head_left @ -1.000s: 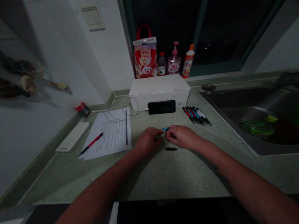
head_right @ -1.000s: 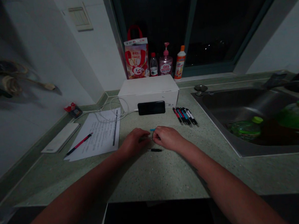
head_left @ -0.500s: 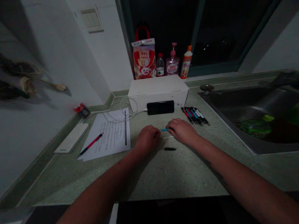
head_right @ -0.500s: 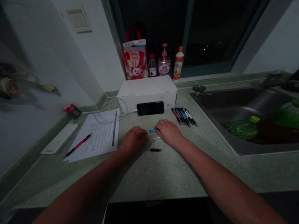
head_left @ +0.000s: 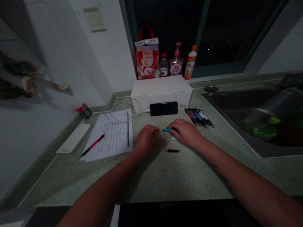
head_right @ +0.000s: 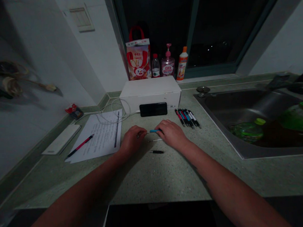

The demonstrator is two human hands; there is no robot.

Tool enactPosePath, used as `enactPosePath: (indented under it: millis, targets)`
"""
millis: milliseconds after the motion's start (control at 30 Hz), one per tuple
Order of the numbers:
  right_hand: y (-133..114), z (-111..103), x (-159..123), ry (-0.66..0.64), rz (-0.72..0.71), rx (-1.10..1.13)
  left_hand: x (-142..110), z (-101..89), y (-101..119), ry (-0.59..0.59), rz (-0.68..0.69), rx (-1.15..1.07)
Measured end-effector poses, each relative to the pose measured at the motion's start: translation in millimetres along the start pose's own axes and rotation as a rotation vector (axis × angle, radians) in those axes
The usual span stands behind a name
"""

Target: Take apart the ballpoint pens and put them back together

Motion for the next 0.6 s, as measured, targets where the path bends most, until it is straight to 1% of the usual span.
enactPosePath:
  millis: [167,300,367,433,500,600]
  targets:
    - [-6.4,-1.4,-1.3,-0.029,-0.058,0.012,-0.6,1.4,-1.1,-0.007,0.038,-0.038]
    - [-9.2,0.0,-2.2,-0.027,-0.071,0.046,-0.8,3.1,-2.3,-0.006,-0.009,-0.097]
    - [-9.5,1.6,-2.3,-0.021,-0.054,0.065,-1.3,4.5,-3.3,-0.002,-0.047,-0.140]
    - [-8.5,2.5,-2.2,0.014,0.004,0.090,-2.3,5.7,-3.7,0.009,-0.061,-0.170]
    - [-6.2,1.8,-2.4,0.081,0.072,0.116,-3.5,6.6,-2.1,-0.013,-0.006,-0.149]
    - [-2.9,-1.9,-2.7,0.162,0.115,0.128,-4.8,7.7,3.9,-0.130,0.163,-0.024]
Point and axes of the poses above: each hand's wrist, its own x-axis towards the middle knuckle, its own z-axis out of the palm, y = z × x, the point moved 2 cm from there along x, towards the middle knuckle, and after that the axes turned 2 degrees about x, right-handed, at the moved point
